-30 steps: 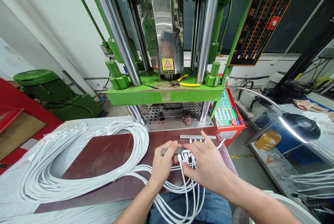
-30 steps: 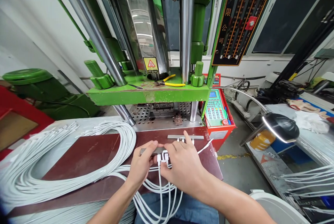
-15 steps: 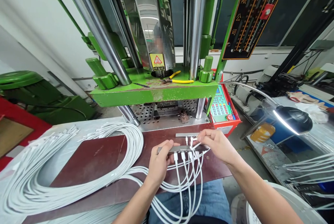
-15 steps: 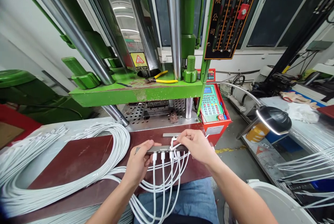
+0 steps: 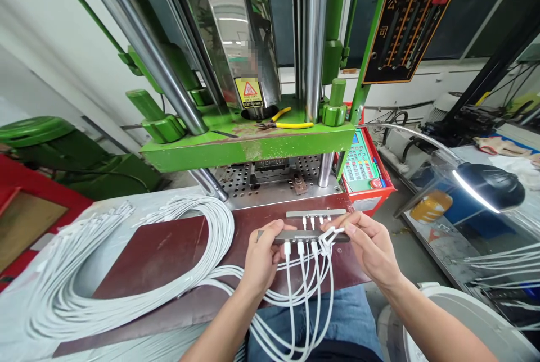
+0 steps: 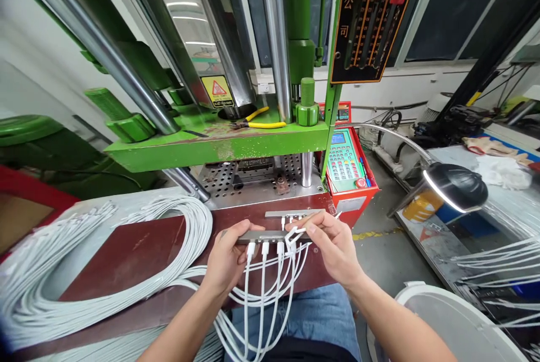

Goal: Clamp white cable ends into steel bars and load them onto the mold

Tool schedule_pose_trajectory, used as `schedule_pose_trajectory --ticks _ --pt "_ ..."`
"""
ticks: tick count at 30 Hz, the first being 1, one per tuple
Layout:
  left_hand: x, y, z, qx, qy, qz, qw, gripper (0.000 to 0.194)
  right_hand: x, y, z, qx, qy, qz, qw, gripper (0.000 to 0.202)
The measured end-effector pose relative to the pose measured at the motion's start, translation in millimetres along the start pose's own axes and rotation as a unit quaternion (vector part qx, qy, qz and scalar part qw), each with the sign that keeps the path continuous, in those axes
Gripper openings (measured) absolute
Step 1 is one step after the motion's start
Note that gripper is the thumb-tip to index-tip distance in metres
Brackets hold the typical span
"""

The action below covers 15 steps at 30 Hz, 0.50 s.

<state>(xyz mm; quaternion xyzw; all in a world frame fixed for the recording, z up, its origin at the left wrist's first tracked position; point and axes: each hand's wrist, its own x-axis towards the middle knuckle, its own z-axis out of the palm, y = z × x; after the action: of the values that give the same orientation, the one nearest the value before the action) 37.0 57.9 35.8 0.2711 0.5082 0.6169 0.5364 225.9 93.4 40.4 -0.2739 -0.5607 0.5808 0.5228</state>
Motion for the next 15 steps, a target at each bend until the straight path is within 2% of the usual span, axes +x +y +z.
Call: schedule_pose_trajectory --ticks 3,6,9,11,13,15 --pt "-0.3 1.2 -0.3 0.005 0.008 -0.005 1.000 0.028 -5.2 -3.0 2.5 0.015 -0.001 0.005 1.000 0.016" --pt "4.3 -7.0 -4.4 -0.006 0.013 -0.039 0.999 0.028 -8.2 -21.4 2.5 0.034 0.024 0.021 0.999 0.021" --pt "11.4 -20.0 -11.3 -0.047 0.008 -0.081 0.996 0.026 -7.6 -49.5 -8.7 0.001 0.104 -0.071 0.992 0.026" --pt "14.5 -24.5 -15.5 -0.058 0.018 -0.075 0.995 0.024 -6.6 -61.8 -25.4 -0.086 0.147 -0.176 0.970 0.022" --pt "15.3 -22.8 -17.8 -0.053 0.030 -0.054 0.997 0.023 -8.4 -62.2 -50.1 -0.205 0.177 -0.254 0.929 0.015" --pt "14.6 -16.5 -18.2 -0.044 0.034 -0.037 0.998 0.023 -17.3 -51.4 -83.4 -0.335 0.198 -0.256 0.885 0.011"
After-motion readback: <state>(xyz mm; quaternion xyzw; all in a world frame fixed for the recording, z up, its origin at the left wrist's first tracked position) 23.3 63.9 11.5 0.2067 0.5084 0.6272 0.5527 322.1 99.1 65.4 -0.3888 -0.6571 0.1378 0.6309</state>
